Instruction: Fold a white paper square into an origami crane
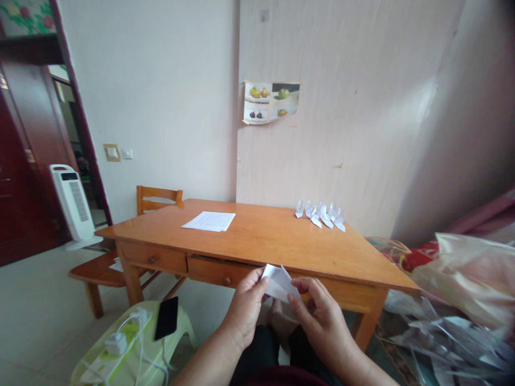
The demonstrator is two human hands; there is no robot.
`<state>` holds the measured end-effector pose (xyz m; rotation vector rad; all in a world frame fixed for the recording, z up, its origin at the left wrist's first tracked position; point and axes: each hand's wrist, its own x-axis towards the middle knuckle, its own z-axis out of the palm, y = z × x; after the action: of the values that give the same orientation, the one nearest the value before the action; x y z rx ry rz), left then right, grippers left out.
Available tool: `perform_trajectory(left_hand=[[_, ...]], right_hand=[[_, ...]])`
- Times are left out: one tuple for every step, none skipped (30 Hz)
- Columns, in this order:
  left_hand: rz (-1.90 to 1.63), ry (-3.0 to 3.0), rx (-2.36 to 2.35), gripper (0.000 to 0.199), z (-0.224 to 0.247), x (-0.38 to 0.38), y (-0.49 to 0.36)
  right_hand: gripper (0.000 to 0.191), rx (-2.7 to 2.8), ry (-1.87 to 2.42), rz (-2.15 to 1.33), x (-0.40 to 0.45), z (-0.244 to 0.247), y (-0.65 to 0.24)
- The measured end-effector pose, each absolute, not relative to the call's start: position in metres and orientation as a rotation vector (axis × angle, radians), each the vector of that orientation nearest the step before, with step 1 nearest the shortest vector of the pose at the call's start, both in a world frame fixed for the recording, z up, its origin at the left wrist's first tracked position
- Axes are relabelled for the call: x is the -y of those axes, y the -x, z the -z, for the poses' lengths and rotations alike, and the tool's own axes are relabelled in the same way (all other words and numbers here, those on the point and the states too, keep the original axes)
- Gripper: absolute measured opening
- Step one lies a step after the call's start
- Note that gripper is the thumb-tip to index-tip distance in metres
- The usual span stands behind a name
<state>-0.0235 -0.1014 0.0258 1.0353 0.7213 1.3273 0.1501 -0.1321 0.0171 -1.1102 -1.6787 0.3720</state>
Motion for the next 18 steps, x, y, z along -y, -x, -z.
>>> perform_trajectory(left_hand=[[-1.331, -1.047, -0.743, 0.044, -0.025, 0.1, 0.023], [-1.336, -1.056, -0.766, 0.044, -0.024, 0.099, 0.022], [-1.341, -1.065, -0.785, 0.045, -0.023, 0.097, 0.02], [-1.342, -1.076, -0.795, 0.045, -0.023, 0.094, 0.018], [-1.341, -1.09, -0.802, 0.044, -0.023, 0.091, 0.016], [-1.335, -1.106, -0.797, 0.043, -0.023, 0.087, 0.013], [-1.327, -1.124, -0.796, 0.042, -0.024, 0.082, 0.01], [-1.329, -1.135, -0.809, 0.04, -0.026, 0.076, 0.007], [-1.328, -1.153, -0.805, 0.038, -0.029, 0.07, 0.004], [-1.343, -1.178, -0.787, 0.036, -0.032, 0.062, 0.0], [-1.355, -1.207, -0.772, 0.035, -0.036, 0.053, -0.004], [-1.365, -1.212, -0.768, 0.034, -0.04, 0.043, -0.007], [-1.365, -1.216, -0.764, 0.032, -0.044, 0.033, -0.011], [-1.367, -1.22, -0.766, 0.031, -0.048, 0.022, -0.014], [-1.371, -1.224, -0.775, 0.029, -0.053, 0.01, -0.017], [-1.375, -1.232, -0.789, 0.027, -0.057, -0.002, -0.02], [-1.378, -1.241, -0.809, 0.025, -0.06, -0.014, -0.023], [-1.382, -1.25, -0.831, 0.023, -0.063, -0.025, -0.026]], right_hand=[[0.027, 1.651, 1.123, -0.407, 0.13, -0.014, -0.15], [0.031, 1.613, 1.128, -0.432, 0.128, -0.011, -0.15], [0.036, 1.583, 1.131, -0.455, 0.125, -0.009, -0.15], [0.042, 1.558, 1.14, -0.483, 0.122, -0.007, -0.15], [0.047, 1.531, 1.147, -0.504, 0.118, -0.006, -0.151], [0.05, 1.505, 1.154, -0.528, 0.114, -0.006, -0.152], [0.052, 1.47, 1.164, -0.549, 0.11, -0.006, -0.153], [0.053, 1.44, 1.177, -0.577, 0.105, -0.008, -0.154], [0.054, 1.419, 1.184, -0.616, 0.1, -0.011, -0.155], [0.055, 1.393, 1.187, -0.657, 0.095, -0.015, -0.156], [0.055, 1.372, 1.184, -0.684, 0.089, -0.019, -0.158], [0.054, 1.365, 1.188, -0.683, 0.083, -0.023, -0.16], [0.053, 1.358, 1.203, -0.637, 0.076, -0.028, -0.163], [0.052, 1.386, 1.229, -0.591, 0.069, -0.032, -0.166], [0.051, 1.386, 1.249, -0.564, 0.062, -0.036, -0.17], [0.05, 1.383, 1.267, -0.544, 0.054, -0.039, -0.175], [0.048, 1.382, 1.29, -0.522, 0.046, -0.042, -0.181], [0.046, 1.383, 1.317, -0.5, 0.038, -0.044, -0.188]])
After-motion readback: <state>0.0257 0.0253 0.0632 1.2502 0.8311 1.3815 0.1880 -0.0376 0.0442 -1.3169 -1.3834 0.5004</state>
